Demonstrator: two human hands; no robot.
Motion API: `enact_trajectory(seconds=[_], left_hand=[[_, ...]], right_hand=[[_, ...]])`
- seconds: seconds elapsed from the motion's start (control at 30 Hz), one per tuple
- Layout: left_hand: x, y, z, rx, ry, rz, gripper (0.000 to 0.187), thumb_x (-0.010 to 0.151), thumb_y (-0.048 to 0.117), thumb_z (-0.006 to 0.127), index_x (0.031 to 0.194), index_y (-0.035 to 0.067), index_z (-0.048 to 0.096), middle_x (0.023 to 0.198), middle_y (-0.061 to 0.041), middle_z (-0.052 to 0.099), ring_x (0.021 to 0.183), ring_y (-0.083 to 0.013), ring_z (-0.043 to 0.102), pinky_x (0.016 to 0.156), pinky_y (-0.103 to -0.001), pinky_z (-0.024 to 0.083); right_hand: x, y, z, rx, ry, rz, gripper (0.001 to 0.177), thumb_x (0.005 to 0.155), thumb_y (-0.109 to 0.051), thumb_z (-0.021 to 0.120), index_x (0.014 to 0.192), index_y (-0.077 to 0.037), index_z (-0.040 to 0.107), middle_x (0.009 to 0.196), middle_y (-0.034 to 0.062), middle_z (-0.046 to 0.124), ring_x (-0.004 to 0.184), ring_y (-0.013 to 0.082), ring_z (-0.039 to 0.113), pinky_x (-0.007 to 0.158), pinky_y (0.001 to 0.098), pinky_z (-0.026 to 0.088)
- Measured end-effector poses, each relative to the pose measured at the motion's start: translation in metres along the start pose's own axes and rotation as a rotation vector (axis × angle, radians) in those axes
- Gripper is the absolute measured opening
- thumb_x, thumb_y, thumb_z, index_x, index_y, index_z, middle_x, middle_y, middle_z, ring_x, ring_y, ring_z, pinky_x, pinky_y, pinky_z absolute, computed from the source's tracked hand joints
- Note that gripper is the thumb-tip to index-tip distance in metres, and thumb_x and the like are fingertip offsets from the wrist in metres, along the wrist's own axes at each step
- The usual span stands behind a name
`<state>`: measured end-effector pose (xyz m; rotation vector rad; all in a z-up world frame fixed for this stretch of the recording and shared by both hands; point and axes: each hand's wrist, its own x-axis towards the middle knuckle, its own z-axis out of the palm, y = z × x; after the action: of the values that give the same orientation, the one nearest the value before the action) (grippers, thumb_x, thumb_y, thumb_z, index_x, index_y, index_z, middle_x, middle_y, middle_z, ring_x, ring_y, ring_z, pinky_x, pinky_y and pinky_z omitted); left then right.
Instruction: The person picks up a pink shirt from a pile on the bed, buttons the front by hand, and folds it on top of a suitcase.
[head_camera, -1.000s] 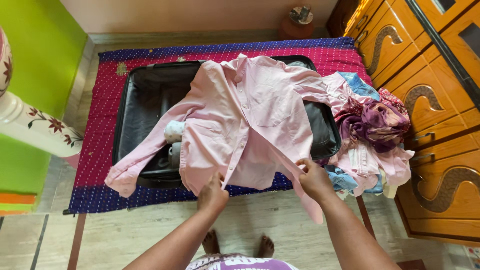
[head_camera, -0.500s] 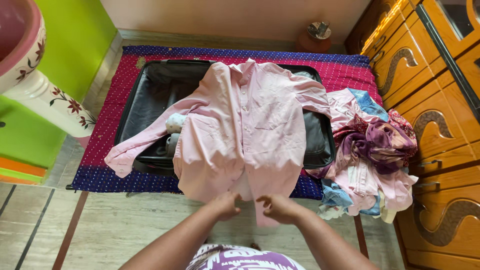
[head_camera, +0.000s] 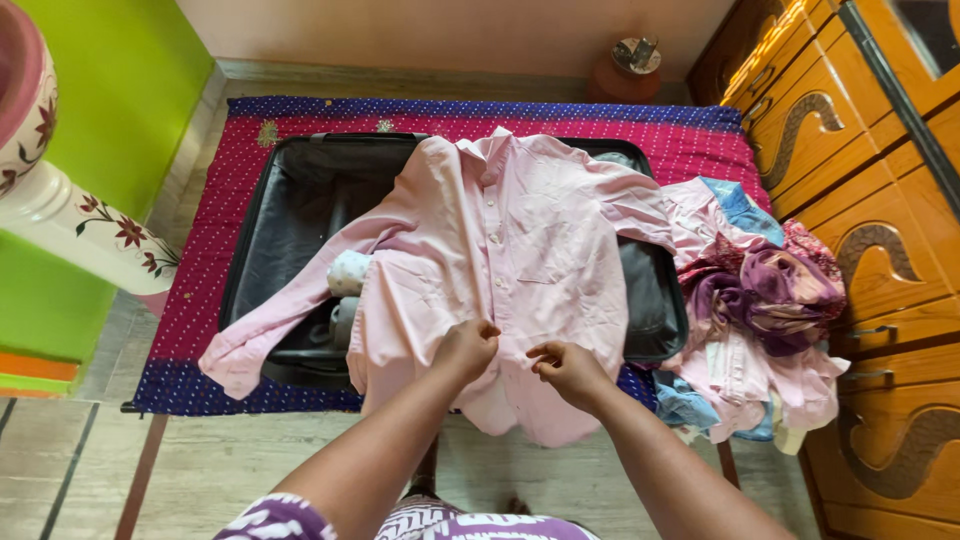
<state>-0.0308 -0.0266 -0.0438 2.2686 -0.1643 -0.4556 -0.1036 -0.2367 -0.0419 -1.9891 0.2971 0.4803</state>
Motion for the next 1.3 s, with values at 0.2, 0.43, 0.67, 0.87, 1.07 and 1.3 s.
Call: enact_trajectory(seconds=[0.2,0.43,0.67,0.87,1.07,1.3], left_hand=[[0.041,-0.028,0.013,0.177,0.010,0.105,0.020,0.091,0.026,0.067,0.101,0.011,0.074,0.109,-0.012,0.070,0.105,-0.0328,0.066,0.091,-0.045,0.052],[0.046,-0.030,0.013,0.184,0.021,0.073,0.013,0.085,0.022,0.072,0.093,0.012,0.073,0.103,-0.008,0.071,0.099,-0.0301,0.068,0.085,-0.043,0.053],[0.045,-0.023,0.017,0.283,0.040,0.059,0.007,0.086,0.014,0.071,0.093,0.012,0.072,0.101,-0.009,0.071,0.096,-0.0311,0.069,0.084,-0.045,0.053],[0.041,-0.010,-0.002,0.149,-0.052,-0.042,0.014,0.083,0.022,0.077,0.092,0.013,0.074,0.091,-0.009,0.075,0.089,-0.0287,0.072,0.079,-0.043,0.055],[0.040,-0.018,-0.005,-0.035,0.013,-0.123,0.016,0.080,0.025,0.078,0.091,0.014,0.076,0.089,-0.006,0.078,0.083,-0.0243,0.074,0.076,-0.038,0.057],[0.040,-0.033,-0.006,-0.201,0.043,-0.137,0.017,0.080,0.025,0.079,0.089,0.011,0.076,0.087,-0.005,0.079,0.079,-0.0183,0.076,0.072,-0.033,0.057]], right_hand=[[0.050,0.006,0.033,0.134,0.123,-0.060,0.027,0.087,-0.004,0.065,0.112,-0.002,0.075,0.097,0.0071,0.079,0.086,0.0124,0.073,0.078,0.0276,0.058],[0.056,-0.035,0.061,-0.110,0.354,0.071,0.025,0.085,-0.020,0.074,0.105,-0.005,0.074,0.096,0.0130,0.078,0.085,0.0236,0.075,0.078,0.0343,0.056],[0.063,-0.046,0.073,-0.376,0.412,0.119,0.027,0.078,-0.021,0.079,0.097,-0.005,0.068,0.103,0.0141,0.070,0.098,0.0326,0.067,0.085,0.0442,0.052],[0.062,-0.045,0.069,-0.434,0.441,0.061,0.023,0.081,-0.016,0.070,0.103,-0.008,0.070,0.107,0.0120,0.071,0.101,0.0321,0.068,0.087,0.0451,0.053],[0.059,-0.064,0.066,-0.481,0.377,0.151,0.031,0.077,-0.028,0.079,0.099,-0.009,0.069,0.108,0.0114,0.069,0.103,0.0319,0.066,0.086,0.0452,0.052],[0.072,-0.050,0.067,-0.458,0.424,0.206,0.025,0.081,-0.022,0.074,0.102,-0.009,0.072,0.103,0.0121,0.073,0.095,0.0331,0.070,0.083,0.0451,0.054]])
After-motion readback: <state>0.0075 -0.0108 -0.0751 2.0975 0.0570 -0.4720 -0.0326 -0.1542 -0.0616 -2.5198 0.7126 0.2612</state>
